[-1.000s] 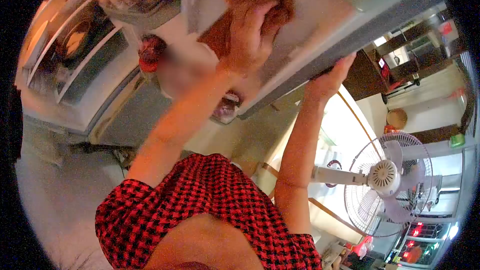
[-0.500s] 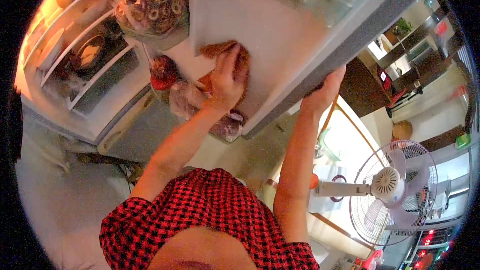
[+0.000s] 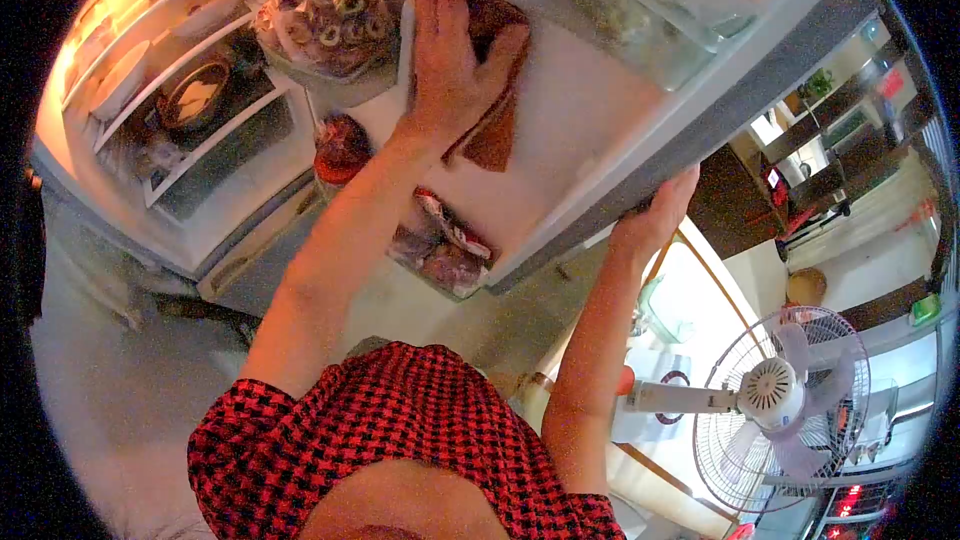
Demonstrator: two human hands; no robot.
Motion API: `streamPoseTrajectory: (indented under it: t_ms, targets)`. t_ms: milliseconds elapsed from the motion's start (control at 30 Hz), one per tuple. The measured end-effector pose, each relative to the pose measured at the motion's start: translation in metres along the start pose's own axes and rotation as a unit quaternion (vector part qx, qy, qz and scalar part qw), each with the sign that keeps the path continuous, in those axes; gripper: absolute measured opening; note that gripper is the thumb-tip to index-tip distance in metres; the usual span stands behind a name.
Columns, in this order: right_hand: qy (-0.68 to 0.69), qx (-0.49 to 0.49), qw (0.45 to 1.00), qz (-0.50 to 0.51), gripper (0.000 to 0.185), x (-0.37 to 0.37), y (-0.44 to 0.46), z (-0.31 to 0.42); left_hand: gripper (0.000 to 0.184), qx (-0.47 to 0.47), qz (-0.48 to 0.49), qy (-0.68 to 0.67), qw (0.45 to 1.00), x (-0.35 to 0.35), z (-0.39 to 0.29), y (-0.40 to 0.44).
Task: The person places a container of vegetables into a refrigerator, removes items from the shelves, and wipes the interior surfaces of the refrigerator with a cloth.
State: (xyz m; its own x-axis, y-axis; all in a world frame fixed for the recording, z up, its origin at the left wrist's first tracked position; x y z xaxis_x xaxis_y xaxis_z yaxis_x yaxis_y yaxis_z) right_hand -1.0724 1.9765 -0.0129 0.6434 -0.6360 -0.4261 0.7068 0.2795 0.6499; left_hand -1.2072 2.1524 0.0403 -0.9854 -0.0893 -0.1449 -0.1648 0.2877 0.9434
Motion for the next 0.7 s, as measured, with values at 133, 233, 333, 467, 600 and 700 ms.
streamPoseTrajectory:
  t_ms: [133, 233, 333, 467, 600, 700]
  targets:
    - [-0.017, -0.011, 0.999, -0.050, 0.045, -0.009, 0.002, 0.000, 0.041, -0.051, -0.034, -0.004, 0.998, -0.010, 0.016, -0.009]
    - [0.002, 0.004, 0.998, -0.059, 0.043, -0.004, 0.009, -0.008, 0.039, -0.078, 0.097, 0.061, 0.990, -0.001, 0.023, -0.047]
    - [0.022, -0.016, 0.998, -0.048, 0.042, -0.008, 0.014, -0.009, 0.031, -0.025, 0.207, 0.031, 0.977, 0.020, 0.019, -0.094]
    - [0.007, -0.025, 1.000, -0.005, 0.043, -0.003, 0.020, -0.010, 0.020, 0.250, 0.332, -0.118, 0.902, 0.036, 0.035, -0.105]
    - [-0.015, -0.036, 0.998, -0.041, 0.045, -0.005, 0.015, -0.003, 0.020, 0.369, 0.325, -0.191, 0.850, 0.053, 0.032, -0.077]
    - [0.007, -0.012, 1.000, -0.020, 0.045, -0.001, 0.016, -0.008, 0.022, 0.176, 0.140, -0.105, 0.969, 0.050, 0.006, -0.030]
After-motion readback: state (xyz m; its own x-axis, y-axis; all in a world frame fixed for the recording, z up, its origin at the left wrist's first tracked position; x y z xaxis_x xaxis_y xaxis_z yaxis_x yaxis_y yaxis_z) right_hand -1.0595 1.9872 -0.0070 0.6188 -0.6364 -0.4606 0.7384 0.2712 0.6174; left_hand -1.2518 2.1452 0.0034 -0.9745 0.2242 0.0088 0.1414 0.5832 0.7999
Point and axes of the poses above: each hand's wrist, its own y-axis towards the middle knuckle, its own x-axis out of the back of the hand, z = x × y, the point moved 2 cm from there along y, towards the middle knuckle, and after that the axes turned 7 degrees about y, right-handed, at the moved point
